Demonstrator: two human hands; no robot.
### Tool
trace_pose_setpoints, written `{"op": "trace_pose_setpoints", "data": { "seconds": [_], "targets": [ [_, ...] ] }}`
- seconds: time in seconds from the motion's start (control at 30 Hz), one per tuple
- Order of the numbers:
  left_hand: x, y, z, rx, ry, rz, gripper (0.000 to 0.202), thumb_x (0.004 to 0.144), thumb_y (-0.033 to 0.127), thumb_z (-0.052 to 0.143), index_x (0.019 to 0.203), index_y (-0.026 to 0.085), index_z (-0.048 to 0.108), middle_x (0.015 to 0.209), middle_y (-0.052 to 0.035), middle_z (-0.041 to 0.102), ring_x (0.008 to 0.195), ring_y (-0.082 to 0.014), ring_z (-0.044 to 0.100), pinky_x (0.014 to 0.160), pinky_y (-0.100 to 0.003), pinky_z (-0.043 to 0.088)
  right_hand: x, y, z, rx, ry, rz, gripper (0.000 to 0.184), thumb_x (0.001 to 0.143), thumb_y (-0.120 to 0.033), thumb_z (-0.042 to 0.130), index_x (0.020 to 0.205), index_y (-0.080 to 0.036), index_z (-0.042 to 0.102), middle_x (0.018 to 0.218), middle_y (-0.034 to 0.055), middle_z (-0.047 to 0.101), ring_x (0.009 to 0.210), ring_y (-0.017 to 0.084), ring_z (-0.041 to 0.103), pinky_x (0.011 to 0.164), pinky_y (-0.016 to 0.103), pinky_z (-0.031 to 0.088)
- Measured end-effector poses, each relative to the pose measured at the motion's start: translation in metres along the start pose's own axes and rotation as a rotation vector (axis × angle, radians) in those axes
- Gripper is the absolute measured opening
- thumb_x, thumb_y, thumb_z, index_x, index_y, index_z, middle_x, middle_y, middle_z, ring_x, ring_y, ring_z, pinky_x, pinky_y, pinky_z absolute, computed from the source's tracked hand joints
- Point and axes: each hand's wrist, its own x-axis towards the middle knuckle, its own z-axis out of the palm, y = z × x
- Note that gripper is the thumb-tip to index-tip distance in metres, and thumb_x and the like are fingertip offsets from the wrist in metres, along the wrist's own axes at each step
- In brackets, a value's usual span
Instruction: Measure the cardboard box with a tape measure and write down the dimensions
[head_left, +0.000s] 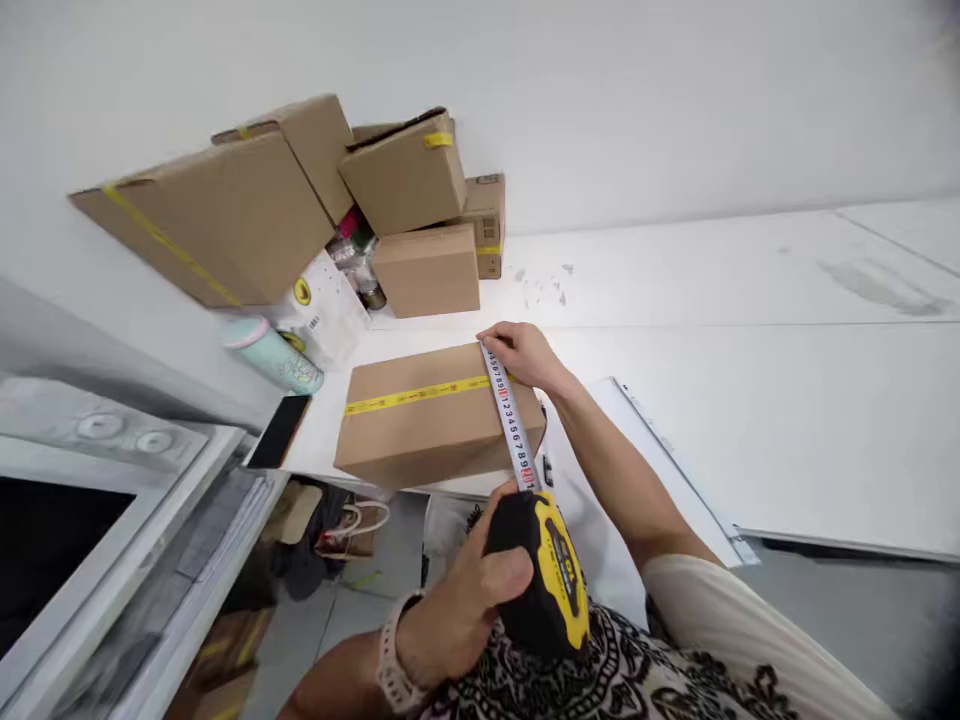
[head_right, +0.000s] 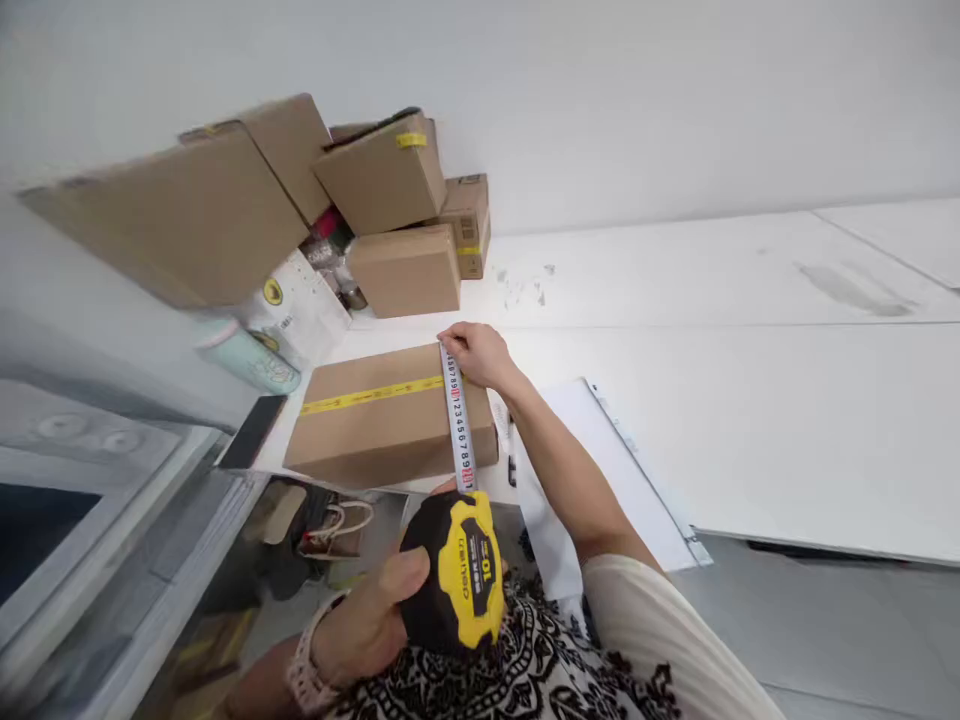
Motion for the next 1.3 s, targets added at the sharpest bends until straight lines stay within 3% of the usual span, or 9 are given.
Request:
{"op": "trace_pose_setpoints", "data": {
  "seconds": [0.33, 0.47, 0.6, 0.7, 0.87, 1.07, 1.3],
  "targets": [
    [0.0, -0.002, -0.002, -0.004, 0.02, 0.026, 0.085, 0.076, 0.053, 0.084, 0.149, 0.024, 0.051, 0.125, -0.0116, 0.068, 0.113, -0.0331, 0.066, 0.103, -0.048, 0.05, -0.003, -0.004, -0.002, 0.03, 0.003, 0.048, 0.024, 0.096, -0.022, 0.055, 0.102, -0.018, 0.078, 0.105, 0.008, 0.081, 0.09, 0.022, 0.071, 0.081, 0.035, 0.051],
    [0.005, -0.002, -0.009, -0.043, 0.109, 0.025, 0.082, 0.077, 0.049, 0.084, 0.149, 0.026, 0.051, 0.127, -0.0109, 0.069, 0.112, -0.0319, 0.068, 0.102, -0.048, 0.051, -0.008, -0.008, -0.003, 0.021, 0.011, 0.069, 0.023, 0.095, -0.022, 0.055, 0.1, -0.018, 0.077, 0.104, 0.0075, 0.08, 0.091, 0.022, 0.071, 0.08, 0.034, 0.05],
    [0.015, 0.005, -0.012, -0.053, 0.182, 0.032, 0.086, 0.074, 0.057, 0.085, 0.147, 0.022, 0.056, 0.121, -0.0121, 0.073, 0.113, -0.0343, 0.068, 0.1, -0.048, 0.053, -0.014, -0.01, -0.002, 0.024, 0.018, 0.076, 0.023, 0.095, -0.022, 0.055, 0.099, -0.019, 0.077, 0.103, 0.0064, 0.08, 0.091, 0.021, 0.07, 0.079, 0.034, 0.05],
    [0.018, 0.007, -0.017, -0.026, 0.202, 0.025, 0.086, 0.071, 0.061, 0.085, 0.142, 0.019, 0.061, 0.113, -0.0132, 0.075, 0.106, -0.0353, 0.07, 0.095, -0.05, 0.055, -0.015, -0.011, -0.002, 0.037, 0.018, 0.075, 0.023, 0.095, -0.022, 0.055, 0.098, -0.019, 0.077, 0.102, 0.0059, 0.08, 0.091, 0.021, 0.07, 0.079, 0.033, 0.049],
    [0.015, 0.003, -0.027, 0.017, 0.173, -0.034, 0.08, 0.08, 0.06, 0.078, 0.145, 0.02, 0.057, 0.113, -0.0144, 0.075, 0.095, -0.0325, 0.073, 0.088, -0.05, 0.058, -0.015, -0.011, -0.002, 0.057, 0.018, 0.08, 0.022, 0.095, -0.024, 0.055, 0.097, -0.019, 0.077, 0.102, 0.0059, 0.08, 0.091, 0.021, 0.07, 0.08, 0.033, 0.049],
    [0.015, 0.007, -0.01, 0.033, 0.2, 0.043, 0.092, 0.076, 0.051, 0.085, 0.155, 0.027, 0.044, 0.125, -0.0113, 0.07, 0.112, -0.0331, 0.068, 0.097, -0.046, 0.055, -0.016, -0.011, -0.001, 0.078, 0.02, 0.062, 0.022, 0.095, -0.024, 0.055, 0.098, -0.019, 0.077, 0.102, 0.0059, 0.08, 0.09, 0.021, 0.069, 0.081, 0.033, 0.049],
    [0.014, 0.013, -0.001, 0.044, 0.207, 0.039, 0.079, 0.077, 0.051, 0.084, 0.144, 0.024, 0.053, 0.126, -0.0114, 0.068, 0.117, -0.0338, 0.065, 0.101, -0.048, 0.053, -0.017, -0.012, -0.001, 0.085, 0.015, 0.067, 0.023, 0.095, -0.025, 0.054, 0.099, -0.019, 0.077, 0.1, 0.0063, 0.079, 0.09, 0.021, 0.069, 0.081, 0.034, 0.049]
  ]
}}
